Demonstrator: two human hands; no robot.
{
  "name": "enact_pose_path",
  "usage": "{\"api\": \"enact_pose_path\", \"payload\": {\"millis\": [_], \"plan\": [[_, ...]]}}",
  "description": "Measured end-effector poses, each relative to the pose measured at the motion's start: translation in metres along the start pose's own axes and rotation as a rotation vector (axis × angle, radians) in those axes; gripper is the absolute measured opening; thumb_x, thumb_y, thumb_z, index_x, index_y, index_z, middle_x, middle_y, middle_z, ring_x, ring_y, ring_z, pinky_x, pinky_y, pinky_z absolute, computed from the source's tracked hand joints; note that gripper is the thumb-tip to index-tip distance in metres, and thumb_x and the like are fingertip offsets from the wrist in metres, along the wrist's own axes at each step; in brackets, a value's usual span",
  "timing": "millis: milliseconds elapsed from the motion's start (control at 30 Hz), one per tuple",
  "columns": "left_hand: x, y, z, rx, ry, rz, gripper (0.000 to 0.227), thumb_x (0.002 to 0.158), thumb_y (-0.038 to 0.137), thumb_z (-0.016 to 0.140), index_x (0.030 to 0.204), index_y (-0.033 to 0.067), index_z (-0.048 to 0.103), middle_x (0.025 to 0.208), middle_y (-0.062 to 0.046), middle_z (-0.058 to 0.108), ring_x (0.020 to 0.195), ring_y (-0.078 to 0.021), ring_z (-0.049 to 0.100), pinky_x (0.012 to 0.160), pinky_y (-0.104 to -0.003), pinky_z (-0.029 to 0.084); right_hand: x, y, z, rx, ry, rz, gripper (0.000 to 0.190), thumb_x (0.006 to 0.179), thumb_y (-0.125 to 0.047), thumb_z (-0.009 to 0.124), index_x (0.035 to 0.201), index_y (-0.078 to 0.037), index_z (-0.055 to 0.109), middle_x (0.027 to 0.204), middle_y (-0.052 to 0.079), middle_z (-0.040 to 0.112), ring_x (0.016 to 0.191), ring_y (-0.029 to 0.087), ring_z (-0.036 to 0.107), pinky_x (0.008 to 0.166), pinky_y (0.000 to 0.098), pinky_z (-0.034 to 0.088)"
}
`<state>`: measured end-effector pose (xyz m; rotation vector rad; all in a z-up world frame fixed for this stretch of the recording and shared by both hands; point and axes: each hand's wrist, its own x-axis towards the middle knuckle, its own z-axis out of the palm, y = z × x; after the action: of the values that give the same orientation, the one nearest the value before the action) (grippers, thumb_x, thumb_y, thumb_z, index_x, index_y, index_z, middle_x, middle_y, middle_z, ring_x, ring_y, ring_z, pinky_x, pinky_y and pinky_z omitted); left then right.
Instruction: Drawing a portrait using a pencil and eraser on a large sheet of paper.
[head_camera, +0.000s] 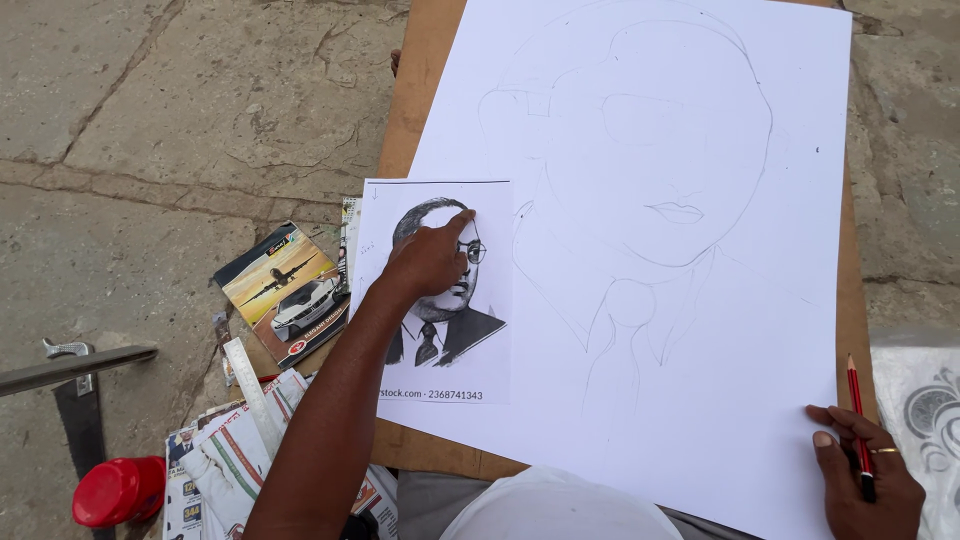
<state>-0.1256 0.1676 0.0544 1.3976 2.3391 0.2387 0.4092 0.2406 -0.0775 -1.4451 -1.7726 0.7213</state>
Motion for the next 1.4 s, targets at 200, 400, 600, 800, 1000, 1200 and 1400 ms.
{"api": "enact_pose_path", "payload": {"millis": [200,400,600,800,1000,1200,1400], "plan": [[-0.003,0.001,-0.002,0.022,-0.006,-0.018,0.071,0.094,0.023,0.061,0.159,0.0291,0.034,0.095,-0.015,0.077,0.101,-0.0327,0.073,0.107,-0.048,0.049,0.000,-0.023,0.003,0.149,0.026,0.018,0.031,0.099,-0.003,0.063,0.130,0.003,0.062,0.120,0.015,0.074,0.115,0.016,0.067,0.098,0.0302,0.052],[0.004,0.007,0.001,0.048,-0.028,-0.057,0.072,0.094,0.026,0.061,0.160,0.0331,0.032,0.098,-0.014,0.078,0.109,-0.0336,0.072,0.109,-0.047,0.049,0.001,-0.026,0.000,0.205,0.048,0.071,0.034,0.095,-0.005,0.064,0.129,0.000,0.064,0.118,0.012,0.076,0.112,0.017,0.068,0.096,0.0291,0.052],[-0.017,0.019,-0.004,0.107,-0.032,-0.085,0.069,0.097,0.028,0.058,0.161,0.0325,0.032,0.085,-0.012,0.077,0.090,-0.0294,0.075,0.096,-0.045,0.054,0.002,-0.032,0.000,0.224,0.026,0.100,0.033,0.095,-0.007,0.063,0.127,-0.003,0.064,0.118,0.010,0.077,0.113,0.017,0.069,0.097,0.0302,0.052],[-0.086,0.013,0.053,0.096,0.014,-0.035,0.059,0.097,0.040,0.058,0.151,0.0206,0.045,0.093,-0.010,0.074,0.081,-0.0240,0.075,0.075,-0.041,0.060,-0.001,-0.049,-0.003,0.161,-0.005,0.189,0.033,0.094,-0.010,0.064,0.127,-0.005,0.066,0.116,0.008,0.079,0.108,0.017,0.071,0.093,0.0327,0.053],[-0.078,-0.095,0.224,0.150,-0.259,0.350,0.076,0.099,0.056,0.058,0.156,0.0110,0.036,0.110,-0.024,0.063,0.101,-0.0336,0.070,0.088,-0.048,0.056,0.003,-0.036,-0.006,0.310,-0.038,0.204,0.030,0.096,-0.012,0.062,0.124,-0.004,0.066,0.113,0.011,0.079,0.110,0.018,0.069,0.096,0.0331,0.052],[-0.105,-0.034,0.162,0.161,-0.378,0.228,0.081,0.096,0.064,0.058,0.155,0.0126,0.036,0.100,-0.013,0.059,0.093,-0.0225,0.068,0.086,-0.037,0.059,0.003,-0.040,-0.008,0.402,-0.025,0.111,0.026,0.098,-0.011,0.060,0.121,-0.002,0.066,0.109,0.014,0.079,0.108,0.020,0.071,0.098,0.0353,0.052],[-0.107,-0.003,0.113,0.157,-0.149,0.073,0.082,0.083,0.058,0.074,0.151,0.0210,0.045,0.107,-0.007,0.061,0.094,-0.0200,0.067,0.087,-0.036,0.056,0.002,-0.060,0.001,0.480,0.015,0.094,0.026,0.098,-0.009,0.058,0.122,-0.002,0.064,0.116,0.014,0.076,0.114,0.020,0.068,0.101,0.0364,0.050]]}}
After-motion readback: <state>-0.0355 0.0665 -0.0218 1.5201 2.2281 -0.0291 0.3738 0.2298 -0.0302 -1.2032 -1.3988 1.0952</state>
